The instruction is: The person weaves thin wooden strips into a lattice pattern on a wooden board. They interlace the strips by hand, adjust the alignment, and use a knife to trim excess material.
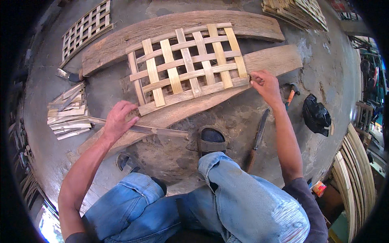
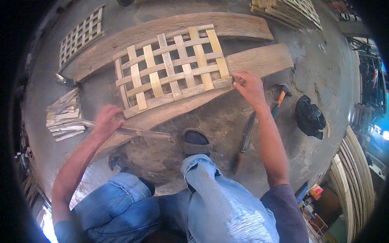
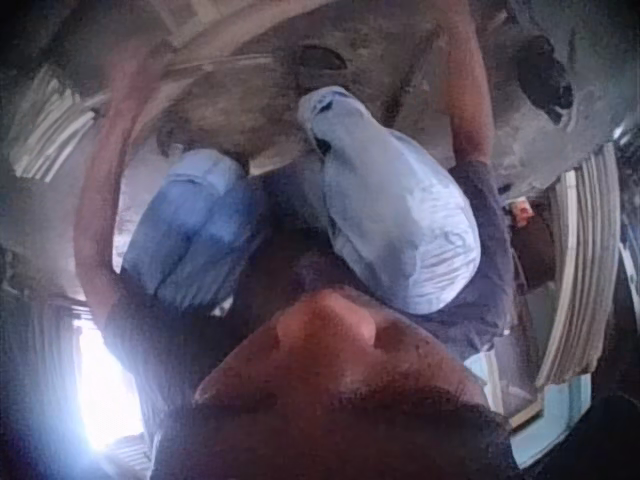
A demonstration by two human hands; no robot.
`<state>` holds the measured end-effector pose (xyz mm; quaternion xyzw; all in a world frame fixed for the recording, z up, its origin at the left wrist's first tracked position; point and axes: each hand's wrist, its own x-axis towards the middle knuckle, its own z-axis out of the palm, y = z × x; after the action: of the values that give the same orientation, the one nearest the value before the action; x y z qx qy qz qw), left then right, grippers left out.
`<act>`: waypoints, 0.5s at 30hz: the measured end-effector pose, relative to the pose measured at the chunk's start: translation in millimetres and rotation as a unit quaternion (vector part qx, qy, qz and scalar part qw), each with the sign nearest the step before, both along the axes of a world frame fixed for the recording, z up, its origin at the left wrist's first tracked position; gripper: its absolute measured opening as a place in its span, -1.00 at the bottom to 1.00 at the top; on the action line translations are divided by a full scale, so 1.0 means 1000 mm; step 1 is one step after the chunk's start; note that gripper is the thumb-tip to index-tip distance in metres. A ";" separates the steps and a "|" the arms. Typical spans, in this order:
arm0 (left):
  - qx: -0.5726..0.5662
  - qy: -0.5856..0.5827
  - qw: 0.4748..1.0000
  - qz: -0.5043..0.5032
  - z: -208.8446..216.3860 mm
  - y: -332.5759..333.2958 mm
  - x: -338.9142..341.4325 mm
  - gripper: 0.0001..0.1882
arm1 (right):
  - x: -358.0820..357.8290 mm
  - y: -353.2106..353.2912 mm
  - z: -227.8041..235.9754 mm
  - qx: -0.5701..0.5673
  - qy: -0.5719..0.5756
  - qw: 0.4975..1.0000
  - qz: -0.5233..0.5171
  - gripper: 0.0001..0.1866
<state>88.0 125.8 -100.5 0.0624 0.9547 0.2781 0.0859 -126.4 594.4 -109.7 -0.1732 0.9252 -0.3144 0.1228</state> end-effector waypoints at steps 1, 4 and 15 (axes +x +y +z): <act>0.005 -0.004 1.000 0.003 0.001 0.001 0.000 -0.62 | -0.001 0.002 -0.001 0.003 0.007 1.000 0.005 -0.70; 0.017 -0.002 1.000 0.005 -0.002 0.000 0.001 -0.66 | -0.001 0.004 -0.007 -0.008 0.011 1.000 0.009 -0.72; 0.015 -0.009 1.000 0.005 0.001 -0.001 0.000 -0.74 | -0.001 0.002 -0.017 -0.015 0.011 1.000 -0.011 -0.80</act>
<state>88.0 124.4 -99.1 0.0564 0.9500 0.2932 0.0916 -127.0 596.4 -126.8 -0.1682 0.9235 -0.3277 0.1069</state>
